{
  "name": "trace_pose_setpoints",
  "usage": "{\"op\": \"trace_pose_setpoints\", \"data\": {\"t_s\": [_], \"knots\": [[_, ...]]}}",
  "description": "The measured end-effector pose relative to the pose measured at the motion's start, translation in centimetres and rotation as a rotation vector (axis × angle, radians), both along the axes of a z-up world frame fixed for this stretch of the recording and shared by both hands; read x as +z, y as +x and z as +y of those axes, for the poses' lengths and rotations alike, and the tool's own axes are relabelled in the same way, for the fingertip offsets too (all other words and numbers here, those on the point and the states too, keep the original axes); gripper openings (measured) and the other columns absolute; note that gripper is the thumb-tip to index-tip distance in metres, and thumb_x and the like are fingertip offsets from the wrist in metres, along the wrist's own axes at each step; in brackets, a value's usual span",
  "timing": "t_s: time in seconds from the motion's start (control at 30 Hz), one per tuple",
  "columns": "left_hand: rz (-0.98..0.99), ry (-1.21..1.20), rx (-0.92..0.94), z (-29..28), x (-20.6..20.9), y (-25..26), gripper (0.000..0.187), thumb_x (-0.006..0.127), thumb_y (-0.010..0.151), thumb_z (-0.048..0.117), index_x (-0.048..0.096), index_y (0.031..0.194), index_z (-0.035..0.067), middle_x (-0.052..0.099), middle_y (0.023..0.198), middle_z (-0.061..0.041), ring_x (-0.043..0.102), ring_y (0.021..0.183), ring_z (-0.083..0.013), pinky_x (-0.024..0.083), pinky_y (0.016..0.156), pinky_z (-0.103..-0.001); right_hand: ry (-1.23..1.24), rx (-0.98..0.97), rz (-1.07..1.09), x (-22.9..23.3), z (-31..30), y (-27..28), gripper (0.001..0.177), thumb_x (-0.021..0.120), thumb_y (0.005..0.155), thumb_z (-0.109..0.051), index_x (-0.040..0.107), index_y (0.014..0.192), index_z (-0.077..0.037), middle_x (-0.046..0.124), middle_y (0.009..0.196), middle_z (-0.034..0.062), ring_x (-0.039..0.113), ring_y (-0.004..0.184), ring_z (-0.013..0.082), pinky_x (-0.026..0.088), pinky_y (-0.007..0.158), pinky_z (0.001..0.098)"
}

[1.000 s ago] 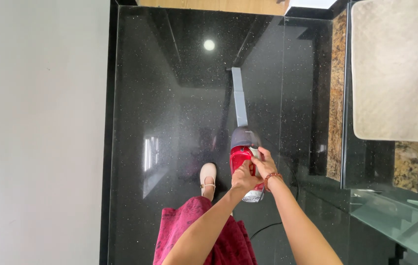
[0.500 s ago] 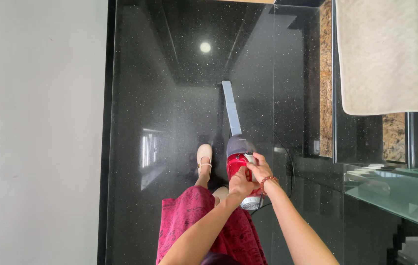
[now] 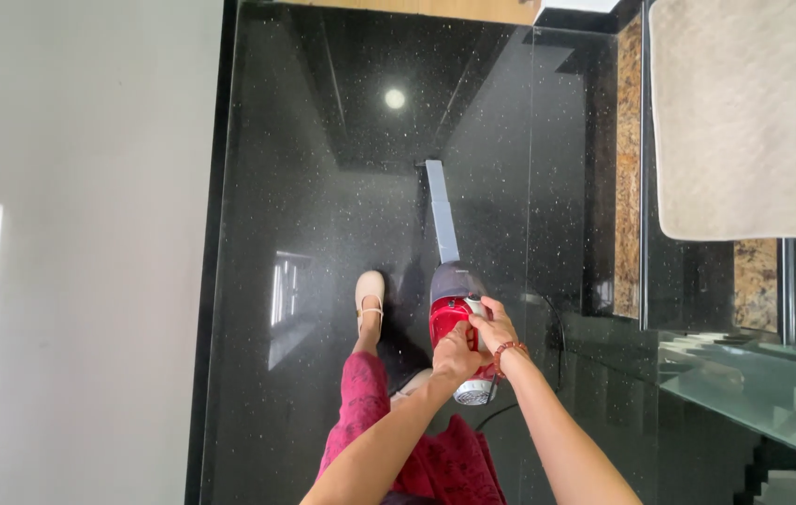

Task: Assemble the vacuum cleaner by attaching the extension tube and cleaning head.

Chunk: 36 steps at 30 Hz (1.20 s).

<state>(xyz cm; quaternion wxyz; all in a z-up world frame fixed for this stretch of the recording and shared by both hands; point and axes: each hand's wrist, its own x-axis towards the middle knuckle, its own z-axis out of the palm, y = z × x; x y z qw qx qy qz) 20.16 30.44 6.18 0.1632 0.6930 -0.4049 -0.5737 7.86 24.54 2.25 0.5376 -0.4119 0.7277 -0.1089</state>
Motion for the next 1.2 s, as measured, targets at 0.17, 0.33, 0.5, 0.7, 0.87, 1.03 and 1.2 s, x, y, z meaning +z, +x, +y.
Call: {"op": "trace_pose_setpoints", "data": {"t_s": [0.17, 0.33, 0.5, 0.7, 0.87, 1.03, 1.2], "knots": [[0.016, 0.028, -0.039, -6.2, 0.1, 3.4, 0.072, 0.087, 0.066, 0.036, 0.057, 0.127, 0.011, 0.075, 0.108, -0.006, 0.073, 0.102, -0.0232, 0.055, 0.089, -0.037, 0.031, -0.021, 0.045, 1.0, -5.6, 3.8, 0.060, 0.070, 0.088, -0.023, 0.052, 0.146, -0.019, 0.062, 0.142, 0.0111, 0.061, 0.127, 0.0265, 0.050, 0.104, 0.0367], [0.032, 0.018, -0.104, -13.4, -1.2, 6.5, 0.078, 0.086, 0.067, 0.036, 0.054, 0.133, 0.011, 0.074, 0.115, -0.008, 0.072, 0.107, -0.0246, 0.055, 0.092, -0.038, -0.001, -0.088, 0.016, 0.0, -12.0, 6.1, 0.059, 0.069, 0.089, -0.022, 0.053, 0.145, -0.016, 0.061, 0.142, 0.0122, 0.061, 0.128, 0.0264, 0.049, 0.105, 0.0358], [-0.051, 0.042, -0.242, -20.7, -1.6, 8.9, 0.079, 0.088, 0.071, 0.043, 0.053, 0.135, 0.013, 0.071, 0.124, -0.012, 0.069, 0.114, -0.0302, 0.055, 0.094, -0.042, -0.079, -0.226, -0.091, -2.9, -18.0, 7.6, 0.055, 0.069, 0.090, -0.016, 0.054, 0.143, -0.013, 0.062, 0.140, 0.0122, 0.059, 0.127, 0.0243, 0.047, 0.105, 0.0351], [-0.008, 0.014, -0.221, -27.6, -2.2, 10.3, 0.074, 0.088, 0.072, 0.040, 0.054, 0.133, 0.013, 0.071, 0.126, -0.010, 0.068, 0.116, -0.0307, 0.054, 0.094, -0.043, -0.075, -0.280, -0.156, -4.8, -24.7, 8.2, 0.054, 0.068, 0.092, -0.012, 0.052, 0.144, -0.012, 0.061, 0.140, 0.0118, 0.058, 0.128, 0.0246, 0.047, 0.105, 0.0357], [-0.004, -0.021, -0.200, -29.9, -3.6, 10.9, 0.077, 0.087, 0.073, 0.040, 0.052, 0.135, 0.012, 0.071, 0.125, -0.011, 0.069, 0.115, -0.0310, 0.055, 0.093, -0.043, -0.058, -0.244, -0.125, -3.2, -28.0, 10.0, 0.055, 0.066, 0.093, -0.013, 0.050, 0.146, -0.014, 0.061, 0.140, 0.0119, 0.059, 0.127, 0.0245, 0.049, 0.104, 0.0361], [-0.032, -0.040, -0.180, -29.7, -3.8, 12.0, 0.078, 0.086, 0.074, 0.043, 0.050, 0.136, 0.013, 0.072, 0.125, -0.009, 0.070, 0.113, -0.0286, 0.055, 0.092, -0.042, -0.039, -0.200, -0.117, -2.5, -28.1, 12.0, 0.055, 0.066, 0.092, -0.013, 0.050, 0.145, -0.015, 0.059, 0.141, 0.0101, 0.058, 0.128, 0.0232, 0.050, 0.103, 0.0359], [-0.068, 0.018, -0.157, -27.4, -3.3, 13.0, 0.075, 0.087, 0.072, 0.043, 0.052, 0.131, 0.013, 0.073, 0.116, -0.009, 0.073, 0.105, -0.0259, 0.057, 0.088, -0.040, 0.010, -0.147, -0.085, -0.7, -26.2, 13.7, 0.057, 0.068, 0.090, -0.020, 0.053, 0.145, -0.018, 0.062, 0.140, 0.0117, 0.062, 0.125, 0.0252, 0.052, 0.101, 0.0369]]}}
